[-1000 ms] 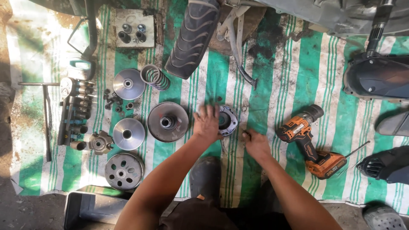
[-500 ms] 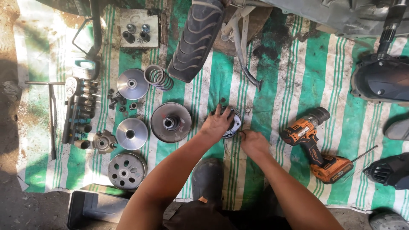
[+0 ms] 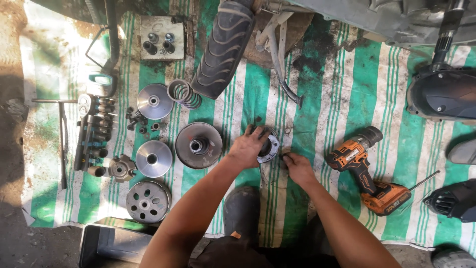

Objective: Disassembling and inspecting a motorcycle clutch assembly to check for wear and remove internal pins.

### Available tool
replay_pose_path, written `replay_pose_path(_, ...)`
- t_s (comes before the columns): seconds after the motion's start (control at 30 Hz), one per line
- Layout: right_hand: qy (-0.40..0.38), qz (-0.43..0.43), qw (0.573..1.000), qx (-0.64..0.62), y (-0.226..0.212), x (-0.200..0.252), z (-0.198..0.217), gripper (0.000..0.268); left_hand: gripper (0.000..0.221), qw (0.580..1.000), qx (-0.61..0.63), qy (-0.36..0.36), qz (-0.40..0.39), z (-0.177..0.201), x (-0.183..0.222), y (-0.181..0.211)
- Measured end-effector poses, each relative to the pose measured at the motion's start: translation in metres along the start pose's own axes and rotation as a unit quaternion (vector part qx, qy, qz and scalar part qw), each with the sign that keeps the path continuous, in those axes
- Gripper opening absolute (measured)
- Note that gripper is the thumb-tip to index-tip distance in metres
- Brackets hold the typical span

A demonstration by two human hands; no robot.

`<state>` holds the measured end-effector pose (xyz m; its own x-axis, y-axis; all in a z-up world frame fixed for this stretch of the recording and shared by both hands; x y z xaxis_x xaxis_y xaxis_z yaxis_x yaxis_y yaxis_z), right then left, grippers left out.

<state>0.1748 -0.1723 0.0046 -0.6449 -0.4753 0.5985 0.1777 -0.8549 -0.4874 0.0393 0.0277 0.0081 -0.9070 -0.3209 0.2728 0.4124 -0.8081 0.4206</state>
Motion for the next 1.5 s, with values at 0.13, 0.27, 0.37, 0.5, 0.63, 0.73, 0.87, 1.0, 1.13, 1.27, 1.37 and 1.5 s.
replay_pose_path(0.13,-0.012,-0.018,1.000,-0.016,-0.022,0.012,0.008,0.049,0.124,0.999,-0.009,0.029,-0.013,-0.002,0.003,-0.005)
replay_pose_path(0.27,-0.005,-0.048,0.999,-0.022,-0.013,0.007,0.011,0.058,0.125,0.995,-0.009,0.056,0.080,0.044,0.000,-0.018)
replay_pose_path(0.37,0.003,-0.047,0.999,0.008,0.002,0.009,0.013,0.056,0.130,0.978,0.037,0.045,0.199,0.070,-0.009,-0.045)
replay_pose_path(0.5,0.003,-0.025,0.997,0.072,0.021,0.001,0.013,0.057,0.135,0.958,0.068,0.054,0.273,0.057,-0.032,-0.099)
replay_pose_path(0.63,0.007,-0.036,0.997,0.075,0.033,-0.004,0.015,0.057,0.128,0.953,0.130,0.045,0.269,0.148,-0.033,-0.086)
replay_pose_path(0.73,0.020,-0.037,0.994,0.101,0.036,-0.009,0.018,0.050,0.121,0.946,0.089,0.089,0.298,0.171,-0.017,-0.082)
replay_pose_path(0.87,0.035,-0.042,0.992,0.112,0.018,-0.010,0.019,0.054,0.120,0.890,0.235,0.215,0.327,0.146,0.029,-0.077)
replay_pose_path(1.0,0.038,-0.045,0.993,0.107,0.028,-0.017,0.000,0.058,0.096,0.891,0.274,0.190,0.308,0.149,0.091,-0.049)
replay_pose_path(1.13,0.025,-0.010,0.989,0.146,0.018,0.000,-0.001,0.055,0.085,0.914,0.266,0.118,0.282,0.153,0.129,-0.050)
replay_pose_path(1.27,0.034,-0.001,0.982,0.186,0.035,0.007,-0.005,0.052,0.080,0.939,0.238,0.057,0.240,0.191,0.157,-0.043)
replay_pose_path(1.37,0.038,0.016,0.976,0.216,0.021,0.025,0.004,0.047,0.073,0.945,0.223,0.059,0.234,0.211,0.169,-0.044)
replay_pose_path(1.5,0.036,0.018,0.978,0.205,0.000,0.054,0.016,0.050,0.067,0.929,0.272,0.072,0.239,0.213,0.164,-0.040)
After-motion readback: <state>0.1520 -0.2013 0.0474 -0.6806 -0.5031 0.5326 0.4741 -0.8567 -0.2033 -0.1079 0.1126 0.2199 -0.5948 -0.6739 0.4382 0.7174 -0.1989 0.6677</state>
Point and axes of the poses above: each hand's wrist, its own x-axis away from the middle knuckle, its own z-axis out of the back of the hand, y = z × x, the point moved 3 cm from there along -x, towards the middle knuckle, and after that the axes turned 14 degrees about y, right-handed, at the moved point
